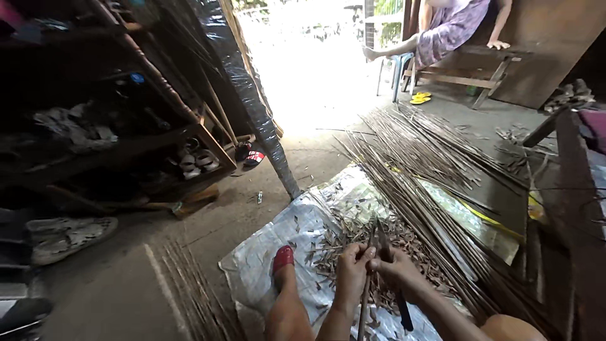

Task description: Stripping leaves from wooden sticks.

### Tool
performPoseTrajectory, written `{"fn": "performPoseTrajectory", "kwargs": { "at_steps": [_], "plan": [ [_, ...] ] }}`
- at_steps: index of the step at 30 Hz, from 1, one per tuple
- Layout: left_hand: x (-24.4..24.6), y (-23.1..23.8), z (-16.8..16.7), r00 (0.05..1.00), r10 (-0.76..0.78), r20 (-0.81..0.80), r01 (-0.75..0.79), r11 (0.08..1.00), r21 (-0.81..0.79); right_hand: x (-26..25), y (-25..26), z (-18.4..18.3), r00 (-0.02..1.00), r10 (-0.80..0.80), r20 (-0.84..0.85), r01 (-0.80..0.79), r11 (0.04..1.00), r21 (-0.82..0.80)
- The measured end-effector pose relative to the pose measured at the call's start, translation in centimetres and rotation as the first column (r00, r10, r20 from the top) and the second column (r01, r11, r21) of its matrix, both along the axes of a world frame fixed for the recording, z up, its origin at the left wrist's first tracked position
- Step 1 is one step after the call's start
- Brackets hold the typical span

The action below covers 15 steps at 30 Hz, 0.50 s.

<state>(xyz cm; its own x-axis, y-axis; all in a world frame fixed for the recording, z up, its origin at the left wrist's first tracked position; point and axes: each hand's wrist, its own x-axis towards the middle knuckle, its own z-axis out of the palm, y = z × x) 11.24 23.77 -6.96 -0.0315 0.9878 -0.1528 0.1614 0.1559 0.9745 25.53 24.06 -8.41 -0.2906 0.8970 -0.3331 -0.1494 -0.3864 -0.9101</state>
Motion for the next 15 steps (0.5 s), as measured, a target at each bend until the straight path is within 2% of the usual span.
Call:
{"fn": "performPoseTrajectory", "kwargs": {
  "at_steps": [3, 7, 12, 15],
  "plan": [
    [-0.2, 0.3, 0.1, 0.994, 0.038, 0.102, -0.032, 0.998, -0.059, -1.3, -0.6, -0.1, 0.993, -0.050, -0.107, 0.047, 0.998, -0.032],
    [-0.7, 0.6, -0.1, 0.985, 0.039, 0.169, -0.029, 0.998, -0.064, -1.5, -0.4, -0.3, 0.985, -0.095, -0.141, 0.085, 0.994, -0.076],
    [-1.2, 0.7, 0.1, 0.970, 0.050, 0.238, -0.030, 0.996, -0.088, -1.0, -0.2, -0.4, 0.980, 0.010, -0.200, -0.027, 0.996, -0.084],
    [-1.1, 0.9, 0.2, 0.965, 0.041, 0.260, -0.016, 0.995, -0.097, -0.7, -0.1, -0.2, 0.982, 0.026, -0.185, -0.042, 0.996, -0.083]
  ]
}}
